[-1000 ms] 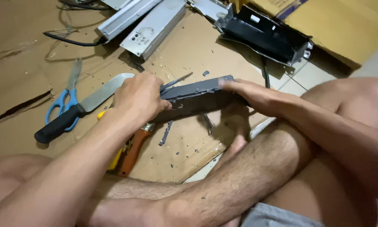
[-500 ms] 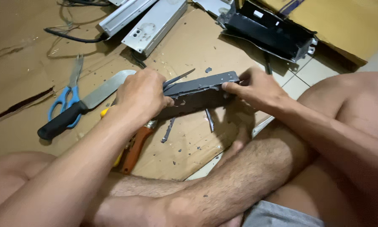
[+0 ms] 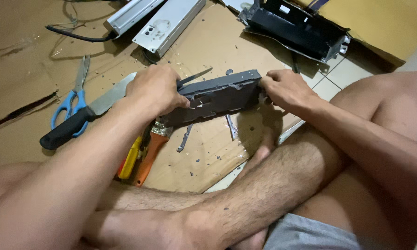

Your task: The person sits on the floor and uses a knife to scrape and pry open a rectangular electronic device. They then use a screwdriver to remove screws from the device's casing and manipulate the internal components.

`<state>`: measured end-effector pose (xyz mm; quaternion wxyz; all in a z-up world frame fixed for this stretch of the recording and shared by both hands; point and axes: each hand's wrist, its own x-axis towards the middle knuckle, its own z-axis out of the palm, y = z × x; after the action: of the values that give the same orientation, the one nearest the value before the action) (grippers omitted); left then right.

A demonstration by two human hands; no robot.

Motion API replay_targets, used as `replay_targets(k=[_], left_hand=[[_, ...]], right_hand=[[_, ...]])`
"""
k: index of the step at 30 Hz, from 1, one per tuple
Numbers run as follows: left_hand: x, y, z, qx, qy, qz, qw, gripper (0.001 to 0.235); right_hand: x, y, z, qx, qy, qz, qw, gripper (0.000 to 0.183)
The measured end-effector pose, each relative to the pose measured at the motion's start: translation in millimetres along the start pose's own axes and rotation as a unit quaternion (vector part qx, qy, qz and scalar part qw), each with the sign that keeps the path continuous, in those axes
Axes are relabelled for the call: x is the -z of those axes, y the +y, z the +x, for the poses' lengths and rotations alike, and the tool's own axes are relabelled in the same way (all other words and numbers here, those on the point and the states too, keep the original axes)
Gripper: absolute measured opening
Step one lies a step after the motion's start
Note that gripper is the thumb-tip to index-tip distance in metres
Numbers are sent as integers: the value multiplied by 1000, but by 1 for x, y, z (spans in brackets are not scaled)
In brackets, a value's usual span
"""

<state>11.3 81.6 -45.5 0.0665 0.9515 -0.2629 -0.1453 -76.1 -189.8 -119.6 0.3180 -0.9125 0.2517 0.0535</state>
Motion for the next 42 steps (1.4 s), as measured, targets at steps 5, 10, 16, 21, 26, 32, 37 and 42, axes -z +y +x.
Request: replay_targets(k=[5, 10, 16, 21, 26, 32, 37, 42], left_hand=[[-2, -4, 1, 3, 0, -5, 1000, 32], [-2, -3, 7, 9, 1, -16, 1000, 34], [-1, -7, 14, 23, -3, -36, 999, 34], [-6, -11, 20, 42, 1, -61, 997, 31], [-3, -8, -2, 53, -21, -89, 994, 43], [-9, -10, -13, 56, -7, -120, 991, 46], [-14, -11, -13, 50, 12, -134, 990, 42], [-9, -5, -17, 73, 0, -106, 992, 45]], right_hand=[[11, -9, -4, -52, 20, 25, 998, 43], [14, -49, -38, -64, -26, 96, 993, 77], [16, -59, -44, -24, -93, 4, 995, 80], [19, -62, -48, -21, -108, 25, 994, 86], [10, -44, -22, 66, -50, -29, 996, 71], [7, -35, -12, 133, -71, -41, 988, 55], [2, -27, -8, 146, -67, -51, 986, 52], [2, -24, -2, 111, -59, -57, 990, 50]])
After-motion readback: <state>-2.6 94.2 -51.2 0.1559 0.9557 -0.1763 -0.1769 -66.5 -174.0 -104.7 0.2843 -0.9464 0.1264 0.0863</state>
